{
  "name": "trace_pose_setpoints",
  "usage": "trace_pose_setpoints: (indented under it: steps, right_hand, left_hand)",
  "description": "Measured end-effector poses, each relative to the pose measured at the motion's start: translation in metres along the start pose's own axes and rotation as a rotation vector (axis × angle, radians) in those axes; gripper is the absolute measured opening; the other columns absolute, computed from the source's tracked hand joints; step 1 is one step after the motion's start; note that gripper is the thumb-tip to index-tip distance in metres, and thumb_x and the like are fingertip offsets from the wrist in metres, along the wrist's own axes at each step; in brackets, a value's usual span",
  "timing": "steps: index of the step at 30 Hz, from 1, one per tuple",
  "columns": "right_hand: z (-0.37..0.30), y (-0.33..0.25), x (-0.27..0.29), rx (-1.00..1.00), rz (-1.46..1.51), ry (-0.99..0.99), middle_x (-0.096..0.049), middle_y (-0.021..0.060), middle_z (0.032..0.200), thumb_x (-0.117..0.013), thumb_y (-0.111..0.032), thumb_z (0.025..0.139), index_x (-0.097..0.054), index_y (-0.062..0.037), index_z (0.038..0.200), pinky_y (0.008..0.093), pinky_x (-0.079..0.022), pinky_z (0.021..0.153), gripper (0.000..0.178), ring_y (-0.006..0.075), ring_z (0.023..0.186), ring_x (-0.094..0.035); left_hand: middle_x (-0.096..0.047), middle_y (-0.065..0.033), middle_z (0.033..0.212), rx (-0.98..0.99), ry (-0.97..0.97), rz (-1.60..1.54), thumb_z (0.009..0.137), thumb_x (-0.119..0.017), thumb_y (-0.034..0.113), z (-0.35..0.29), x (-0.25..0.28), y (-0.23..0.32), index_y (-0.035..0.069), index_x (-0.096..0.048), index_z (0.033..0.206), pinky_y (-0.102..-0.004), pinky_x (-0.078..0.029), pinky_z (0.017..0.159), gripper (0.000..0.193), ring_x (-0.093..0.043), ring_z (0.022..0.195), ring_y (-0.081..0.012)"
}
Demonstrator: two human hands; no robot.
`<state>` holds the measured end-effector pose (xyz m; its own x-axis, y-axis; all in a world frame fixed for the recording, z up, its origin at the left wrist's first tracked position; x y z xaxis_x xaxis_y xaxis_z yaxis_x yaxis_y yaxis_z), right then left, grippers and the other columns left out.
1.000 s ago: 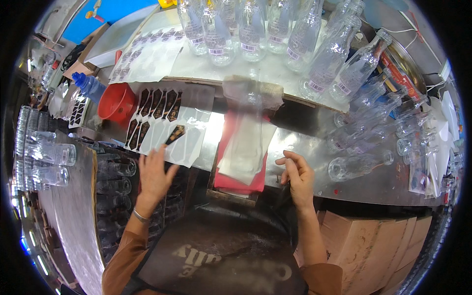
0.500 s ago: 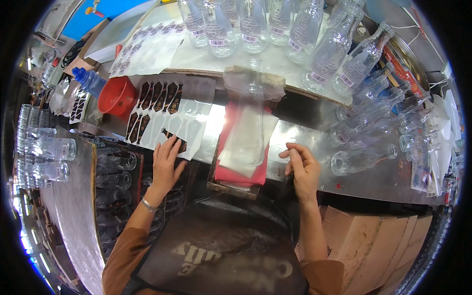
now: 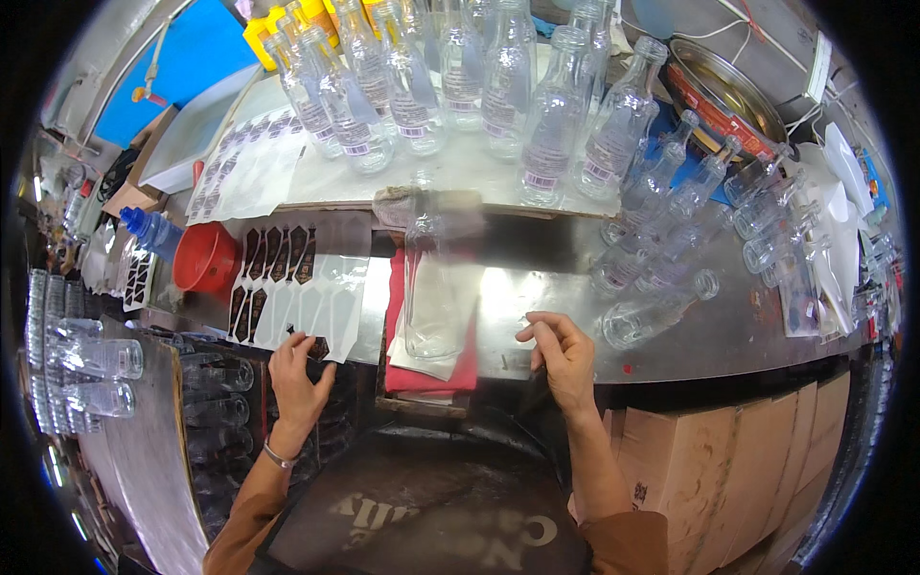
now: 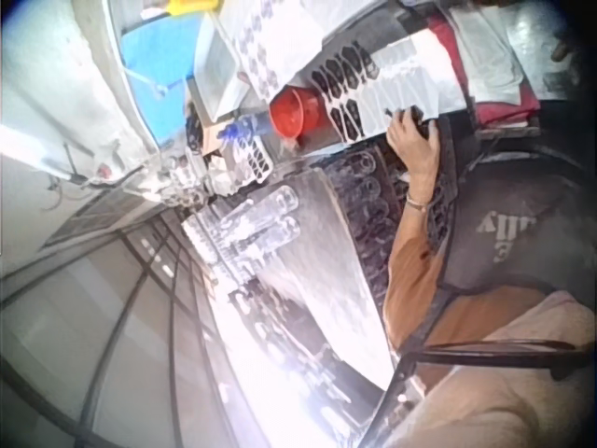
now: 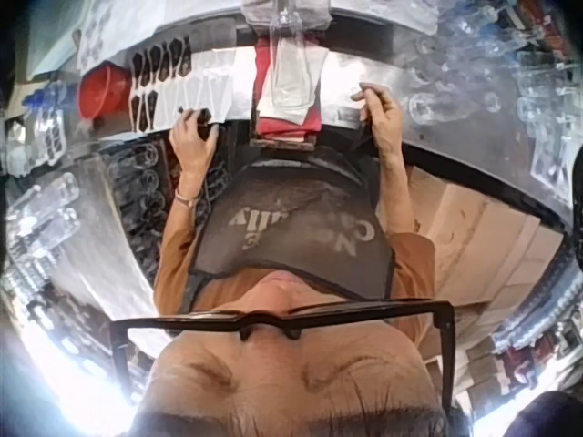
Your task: The person repeatedly picks clear plastic bottles, places each into a clear plastic sleeve, and applies a printed label to the sleeve using a handheld applicator. The labeled bottles are set aside on the counter. The process is repeated for multiple bottles in a continuous sequence.
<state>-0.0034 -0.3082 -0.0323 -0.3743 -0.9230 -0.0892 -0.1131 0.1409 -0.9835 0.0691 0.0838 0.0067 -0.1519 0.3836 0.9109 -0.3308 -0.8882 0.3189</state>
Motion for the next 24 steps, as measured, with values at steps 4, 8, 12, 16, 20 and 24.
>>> trace_pose_setpoints:
  steps: [4,8,12,16,20,24]
  right_hand:
    - [0.007,0.016,-0.005,-0.051,0.024,-0.010,-0.071,0.0095,0.091,-0.057,-0.016,0.103,-0.065,0.0025,0.115,0.0194,-0.040,0.055,0.024,0.0052,0.058,-0.051]
    - [0.002,0.002,-0.029,-0.059,-0.028,-0.101,-0.071,0.0095,0.101,-0.060,-0.012,0.099,-0.062,0.0029,0.124,0.0207,-0.044,0.056,0.030,0.0052,0.060,-0.053]
    - [-0.019,-0.046,-0.075,0.250,-0.408,-0.237,-0.062,0.0161,0.122,-0.072,-0.015,0.091,-0.051,0.0038,0.138,0.0287,-0.050,0.064,0.055,0.0150,0.068,-0.060]
    - [-0.022,-0.050,-0.101,0.345,-0.557,-0.294,-0.058,0.0226,0.120,-0.072,-0.016,0.089,-0.047,0.0050,0.138,0.0420,-0.053,0.079,0.059,0.0329,0.085,-0.065]
    - [-0.016,-0.046,-0.099,0.333,-0.581,-0.351,-0.057,0.0234,0.120,-0.069,-0.013,0.090,-0.047,0.0041,0.139,0.0429,-0.053,0.079,0.056,0.0333,0.085,-0.066]
    - [-0.010,-0.052,-0.093,0.307,-0.546,-0.386,-0.061,0.0209,0.116,-0.069,-0.015,0.092,-0.052,0.0030,0.135,0.0384,-0.053,0.074,0.050,0.0270,0.081,-0.066]
  left_hand:
    - [-0.062,-0.0138,0.125,-0.094,0.101,0.080,0.078,-0.076,0.005,-0.018,-0.012,-0.013,0.003,-0.066,0.115,-0.0480,-0.038,0.106,0.038,-0.056,0.120,-0.0341]
    - [-0.069,-0.0108,0.111,-0.145,0.163,-0.038,0.083,-0.071,0.000,-0.020,-0.003,-0.022,0.005,-0.071,0.108,-0.0469,-0.043,0.102,0.025,-0.063,0.109,-0.0342]
    - [-0.074,-0.0076,0.098,0.271,0.046,-0.529,0.096,-0.064,0.004,-0.009,0.007,-0.040,-0.002,-0.071,0.105,-0.0344,-0.051,0.092,0.013,-0.069,0.094,-0.0204]
    - [-0.073,-0.0120,0.112,0.417,-0.023,-1.199,0.102,-0.057,0.010,0.044,-0.011,0.000,-0.009,-0.069,0.114,-0.0304,-0.050,0.097,0.025,-0.067,0.105,-0.0172]
    - [-0.068,-0.0166,0.129,-0.407,0.033,-0.769,0.094,-0.058,-0.006,0.110,0.032,0.129,0.003,-0.071,0.115,-0.0437,-0.040,0.113,0.027,-0.062,0.126,-0.0281]
    - [-0.069,-0.0112,0.129,-0.814,0.060,-0.398,0.079,-0.076,0.001,0.100,0.028,0.193,0.011,-0.072,0.110,-0.0485,-0.040,0.114,0.033,-0.062,0.127,-0.0280]
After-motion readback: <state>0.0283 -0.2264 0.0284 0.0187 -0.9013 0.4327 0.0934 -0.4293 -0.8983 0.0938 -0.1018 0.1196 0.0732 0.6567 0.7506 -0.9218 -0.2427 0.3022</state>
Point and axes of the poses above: each hand's wrist, its own z-axis towards the middle knuckle, its own x-axis out of the back of the hand, y = z × x, the point moved 10 cm from there along z, towards the middle knuckle
